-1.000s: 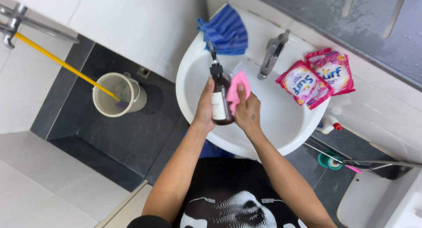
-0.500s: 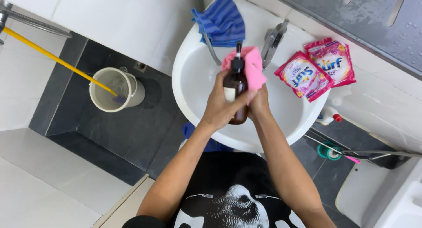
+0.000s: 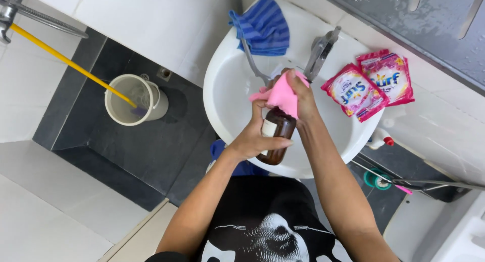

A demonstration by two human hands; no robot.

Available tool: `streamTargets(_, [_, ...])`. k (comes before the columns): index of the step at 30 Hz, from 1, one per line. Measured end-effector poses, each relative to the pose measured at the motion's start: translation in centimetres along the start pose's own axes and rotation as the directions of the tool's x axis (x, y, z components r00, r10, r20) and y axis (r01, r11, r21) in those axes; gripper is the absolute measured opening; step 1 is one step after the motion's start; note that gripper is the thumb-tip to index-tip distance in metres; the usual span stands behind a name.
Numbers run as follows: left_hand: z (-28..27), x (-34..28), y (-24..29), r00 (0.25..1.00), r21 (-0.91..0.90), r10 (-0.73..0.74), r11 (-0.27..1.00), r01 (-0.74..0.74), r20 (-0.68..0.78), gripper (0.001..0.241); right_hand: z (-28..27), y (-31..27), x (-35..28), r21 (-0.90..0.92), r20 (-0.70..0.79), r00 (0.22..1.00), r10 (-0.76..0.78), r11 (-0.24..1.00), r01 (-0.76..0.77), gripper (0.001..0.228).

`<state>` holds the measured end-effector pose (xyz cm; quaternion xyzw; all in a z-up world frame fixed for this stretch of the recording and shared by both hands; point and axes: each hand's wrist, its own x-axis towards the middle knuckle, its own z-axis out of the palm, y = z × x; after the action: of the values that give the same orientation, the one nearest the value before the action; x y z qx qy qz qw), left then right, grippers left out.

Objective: The person cleans a bathroom sink and surrounding areas using a pink cloth. They wipe the sink basin, faucet, and a metal tray, then clean a soap dispenser bottle. Finally, they wipe the floor and a mop handle before rinsing the cloth in the sink.

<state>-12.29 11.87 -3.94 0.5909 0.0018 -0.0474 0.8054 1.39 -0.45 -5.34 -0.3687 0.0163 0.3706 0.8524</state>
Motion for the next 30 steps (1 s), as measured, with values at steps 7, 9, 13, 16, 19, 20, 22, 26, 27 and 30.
streamTargets(7, [-0.1,1.5,1.6,0.978,0.138,-0.086,0.984,0.113,-0.193,0.096,2.4,0.4,-1.6,-0.475,-0.059,0.992,-0.108,0.877,0.067,0.035])
streamTargets(9, [0.0,1.8,3.8,0.943,0.587,-0.053,0.770,0.249,-0.329,0.098,2.8,2.0,-2.9,-0.745,0.116,0.903,-0.413,0.565,0.354,0.031])
streamTargets(13, [0.1,1.2,2.1,0.940,0.624,0.039,0.758,0.193,-0.338,0.095,1.0,4.2,-4.3,-0.972,-0.009,0.793,-0.610,0.191,0.137,0.019])
streamTargets(16, [0.0,1.7,3.3,0.909,0.545,0.134,0.830,0.114,-0.394,0.090,2.2,3.6,-5.2,-0.753,-0.280,0.895,-0.347,0.658,0.020,0.028])
streamTargets(19, [0.1,2.0,7.1,0.958,0.636,0.202,0.771,-0.028,-0.202,0.104,6.4,0.2,-6.6,-0.476,-0.094,0.993,-0.072,0.879,0.018,0.066])
streamTargets(20, [0.1,2.0,8.1,0.962,0.596,0.260,0.787,-0.157,-0.089,0.103,6.9,-0.7,-6.6,-0.457,-0.026,0.989,-0.148,0.881,0.120,0.065])
streamTargets(22, [0.4,1.9,9.8,0.946,0.536,0.322,0.795,-0.285,0.025,0.103,9.0,-2.7,-6.9,-0.434,0.040,0.973,-0.228,0.873,0.222,0.064])
streamTargets(26, [0.4,2.7,13.6,0.886,0.262,0.463,0.851,-0.455,0.033,0.098,14.4,-6.4,-7.2,-0.703,0.146,0.872,-0.468,0.570,0.424,0.070])
streamTargets(27, [0.3,3.0,14.6,0.863,0.318,0.505,0.813,-0.487,0.030,0.102,15.7,-7.0,-7.2,-0.731,0.158,0.842,-0.516,0.512,0.451,0.071])
streamTargets(30, [-0.7,3.9,18.1,0.865,0.346,0.500,0.804,-0.484,0.048,0.098,18.1,-8.9,-6.4,-0.675,0.149,0.815,-0.560,0.545,0.498,0.070])
